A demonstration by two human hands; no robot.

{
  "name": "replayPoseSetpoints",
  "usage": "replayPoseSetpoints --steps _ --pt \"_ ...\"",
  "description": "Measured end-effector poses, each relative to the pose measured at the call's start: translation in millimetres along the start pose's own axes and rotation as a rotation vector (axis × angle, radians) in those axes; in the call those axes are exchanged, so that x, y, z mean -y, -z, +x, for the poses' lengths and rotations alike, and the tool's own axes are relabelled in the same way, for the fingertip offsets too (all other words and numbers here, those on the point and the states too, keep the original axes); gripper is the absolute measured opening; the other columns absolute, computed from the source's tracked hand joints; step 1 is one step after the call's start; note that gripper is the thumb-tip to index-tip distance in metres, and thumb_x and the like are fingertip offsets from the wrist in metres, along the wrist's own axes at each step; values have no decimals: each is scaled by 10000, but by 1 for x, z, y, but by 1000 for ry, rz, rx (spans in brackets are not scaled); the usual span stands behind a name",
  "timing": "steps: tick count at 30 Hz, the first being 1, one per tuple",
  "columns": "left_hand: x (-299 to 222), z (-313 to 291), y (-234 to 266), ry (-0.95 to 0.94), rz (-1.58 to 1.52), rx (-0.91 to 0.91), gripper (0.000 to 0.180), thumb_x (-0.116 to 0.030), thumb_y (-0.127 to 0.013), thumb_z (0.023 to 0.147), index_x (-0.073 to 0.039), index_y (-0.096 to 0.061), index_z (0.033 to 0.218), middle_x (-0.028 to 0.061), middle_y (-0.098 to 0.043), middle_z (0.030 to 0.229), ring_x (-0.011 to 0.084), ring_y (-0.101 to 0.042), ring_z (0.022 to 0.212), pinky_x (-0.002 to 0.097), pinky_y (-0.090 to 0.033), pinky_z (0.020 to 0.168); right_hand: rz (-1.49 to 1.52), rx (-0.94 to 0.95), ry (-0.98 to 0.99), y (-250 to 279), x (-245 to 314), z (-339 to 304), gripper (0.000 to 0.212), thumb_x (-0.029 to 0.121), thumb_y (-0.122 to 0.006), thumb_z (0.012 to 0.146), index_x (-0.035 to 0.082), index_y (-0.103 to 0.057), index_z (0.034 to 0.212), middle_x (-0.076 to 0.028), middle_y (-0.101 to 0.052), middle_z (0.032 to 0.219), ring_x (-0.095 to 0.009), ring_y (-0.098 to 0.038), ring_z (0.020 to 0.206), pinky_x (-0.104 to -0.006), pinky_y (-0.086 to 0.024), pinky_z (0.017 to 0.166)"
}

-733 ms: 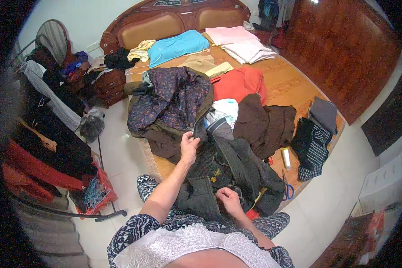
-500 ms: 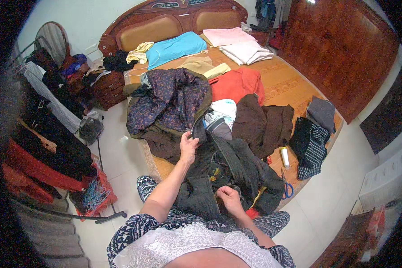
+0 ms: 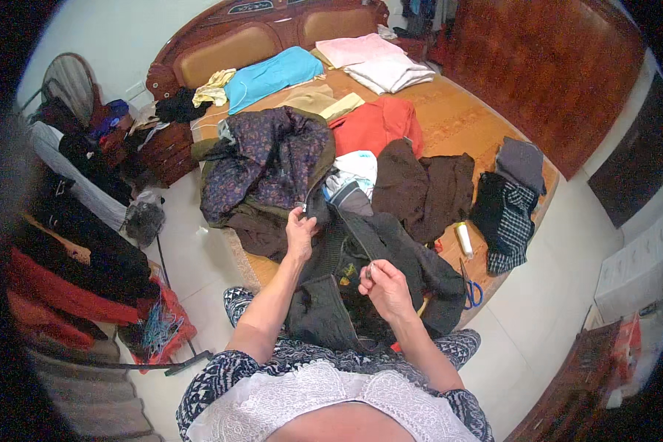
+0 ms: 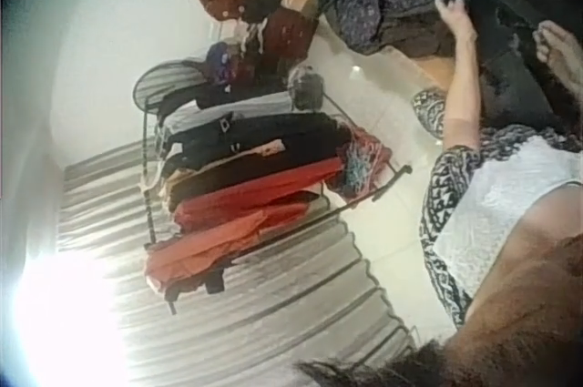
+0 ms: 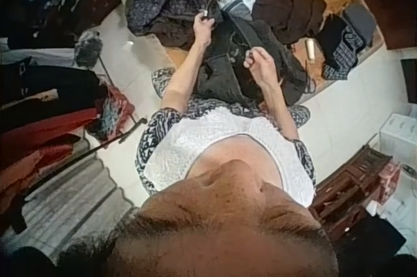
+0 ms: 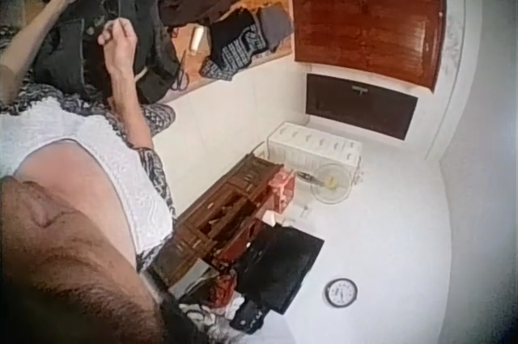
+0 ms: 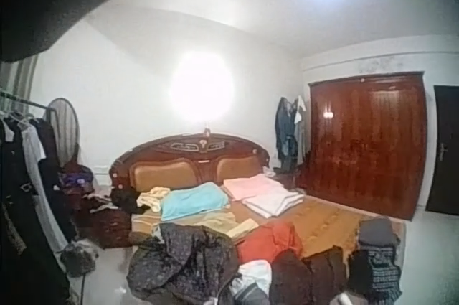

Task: Repairing a zipper or loose thread on a green jacket using scissors while sitting on a bed.

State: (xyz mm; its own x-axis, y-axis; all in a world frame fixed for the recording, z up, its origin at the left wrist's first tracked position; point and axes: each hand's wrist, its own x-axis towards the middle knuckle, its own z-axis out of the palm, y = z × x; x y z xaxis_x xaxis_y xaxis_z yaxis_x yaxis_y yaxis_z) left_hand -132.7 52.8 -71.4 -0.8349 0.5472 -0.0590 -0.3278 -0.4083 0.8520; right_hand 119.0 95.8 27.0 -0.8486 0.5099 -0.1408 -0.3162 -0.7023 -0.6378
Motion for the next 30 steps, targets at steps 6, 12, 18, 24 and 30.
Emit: replayPoseSetpoints --steps 6,12,18,24,30 --pt "5 3 12 -18 57 12 415 53 -543 836 -80 -369 1188 74 -620 965 146 -614 812 291 -520 683 -1 49 10 -16 -3 8 77 115 -571 905 43 -545 903 -76 -557 847 -127 -491 701 -294 -421 648" --pt "-1 -9 3 54 52 -20 433 37 -546 831 -54 -372 1217 76 -604 959 159 -597 819 299 -495 700 18 72 12 -14 -4 13 49 79 -559 903 38 -556 928 -100 -600 882 -132 -526 704 -305 -456 663" --pt "-20 -19 3 -30 669 -126 375 -56 -586 831 17 -491 1186 108 -625 989 133 -595 844 285 -473 743 13 51 16 -23 -3 18 45 74 -586 883 42 -573 911 -102 -600 887 -138 -528 725 -304 -456 685" --pt "-118 -95 -61 43 621 445 179 -80 -616 845 36 -638 979 47 -651 936 106 -582 839 246 -466 768 -32 71 121 -20 -1 22 58 84 -592 883 41 -575 917 -107 -621 923 -129 -552 735 -305 -476 710" --pt "-128 -137 -88 -321 895 508 227 -17 -663 770 -23 -657 997 67 -655 873 136 -620 783 262 -487 740 -91 77 172 -27 0 23 75 100 -582 902 29 -570 924 -61 -614 880 -116 -565 734 -285 -497 693"
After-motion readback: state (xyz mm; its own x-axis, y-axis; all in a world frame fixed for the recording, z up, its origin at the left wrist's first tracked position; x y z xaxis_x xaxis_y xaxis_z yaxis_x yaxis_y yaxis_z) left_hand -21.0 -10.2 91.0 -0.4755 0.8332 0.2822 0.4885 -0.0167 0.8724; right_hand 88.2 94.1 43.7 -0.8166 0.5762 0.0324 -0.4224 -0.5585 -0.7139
